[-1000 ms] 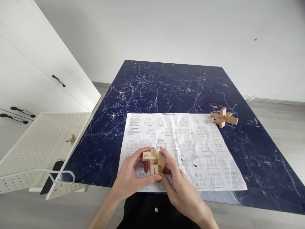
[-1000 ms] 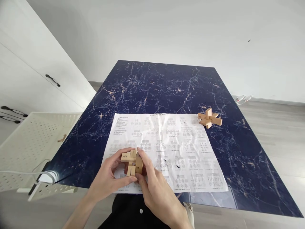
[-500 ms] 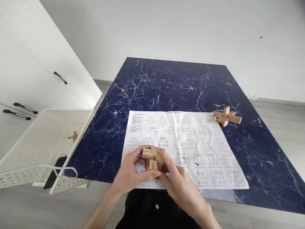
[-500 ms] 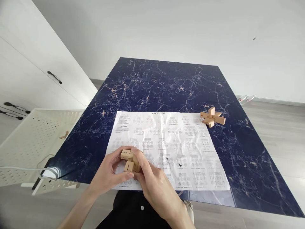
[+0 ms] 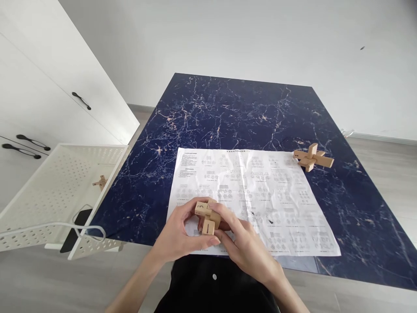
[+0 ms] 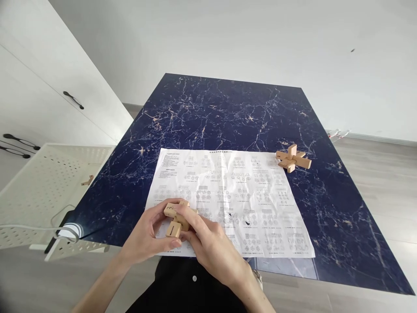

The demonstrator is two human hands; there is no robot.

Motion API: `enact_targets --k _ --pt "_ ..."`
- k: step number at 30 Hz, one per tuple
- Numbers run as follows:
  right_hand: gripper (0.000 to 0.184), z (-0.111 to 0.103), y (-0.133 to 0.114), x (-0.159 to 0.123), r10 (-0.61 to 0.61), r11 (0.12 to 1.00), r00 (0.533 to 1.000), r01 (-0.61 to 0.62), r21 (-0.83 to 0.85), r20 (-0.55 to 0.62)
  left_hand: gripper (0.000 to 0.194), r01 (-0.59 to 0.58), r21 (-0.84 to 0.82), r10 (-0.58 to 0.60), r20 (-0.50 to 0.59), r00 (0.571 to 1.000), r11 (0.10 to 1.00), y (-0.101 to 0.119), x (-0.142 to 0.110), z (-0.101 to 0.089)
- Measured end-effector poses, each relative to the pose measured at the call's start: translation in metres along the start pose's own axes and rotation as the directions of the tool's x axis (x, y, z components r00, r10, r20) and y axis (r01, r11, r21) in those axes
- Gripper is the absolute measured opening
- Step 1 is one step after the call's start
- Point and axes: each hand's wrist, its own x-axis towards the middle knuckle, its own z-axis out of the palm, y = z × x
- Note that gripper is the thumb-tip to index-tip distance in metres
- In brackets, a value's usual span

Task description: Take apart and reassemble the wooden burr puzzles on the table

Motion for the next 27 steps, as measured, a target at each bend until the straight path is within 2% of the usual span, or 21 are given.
enact_targets --k 5,9,11,13,16,19,21,24,27 --pt "0.078 0.000 -0.002 -0.002 0.035 0.999 0.999 -0.036 -0.016 -0.021 0.057 -0.051 -0.010 0.051 -0.001 0.999 0.999 -0.002 0.001 0.000" --pt "0.081 0.006 -0.003 -0.005 0.151 0.986 0.985 -0.145 0.079 -0.077 0.068 -0.060 0.133 0.064 -0.027 0.998 0.989 0.000 0.000 0.005" --pt "0.085 0.007 -0.004 -0.006 0.244 0.960 0.965 -0.227 0.162 -0.095 0.071 -0.089 0.239 0.102 -0.043 0.994 0.967 0.003 -0.001 0.007" --pt "0.087 0.004 -0.004 -0.008 0.294 0.919 0.954 -0.264 0.291 -0.064 0.071 -0.143 0.319 0.165 -0.042 0.985 0.937 0.007 -0.001 0.008" --pt "0.088 -0.009 -0.003 -0.011 0.220 0.803 0.974 -0.210 0.558 0.049 0.071 -0.192 0.379 0.219 -0.028 0.975 0.905 0.014 0.001 0.006" --pt "0.091 -0.025 -0.001 -0.012 0.124 0.643 0.987 -0.161 0.749 0.106 0.074 -0.214 0.436 0.232 0.013 0.973 0.874 0.020 0.007 0.005" --pt "0.085 -0.030 -0.002 -0.011 0.175 0.582 0.980 -0.179 0.793 0.093 0.075 -0.252 0.504 0.264 0.049 0.963 0.826 0.023 0.015 0.007" --pt "0.071 -0.033 -0.004 -0.008 0.316 0.584 0.948 -0.224 0.780 0.035 0.070 -0.338 0.600 0.336 0.120 0.934 0.725 0.025 0.031 0.011" --pt "0.065 -0.037 -0.004 -0.006 0.346 0.616 0.938 -0.229 0.754 0.003 0.068 -0.413 0.592 0.353 0.221 0.909 0.692 0.026 0.048 0.015"
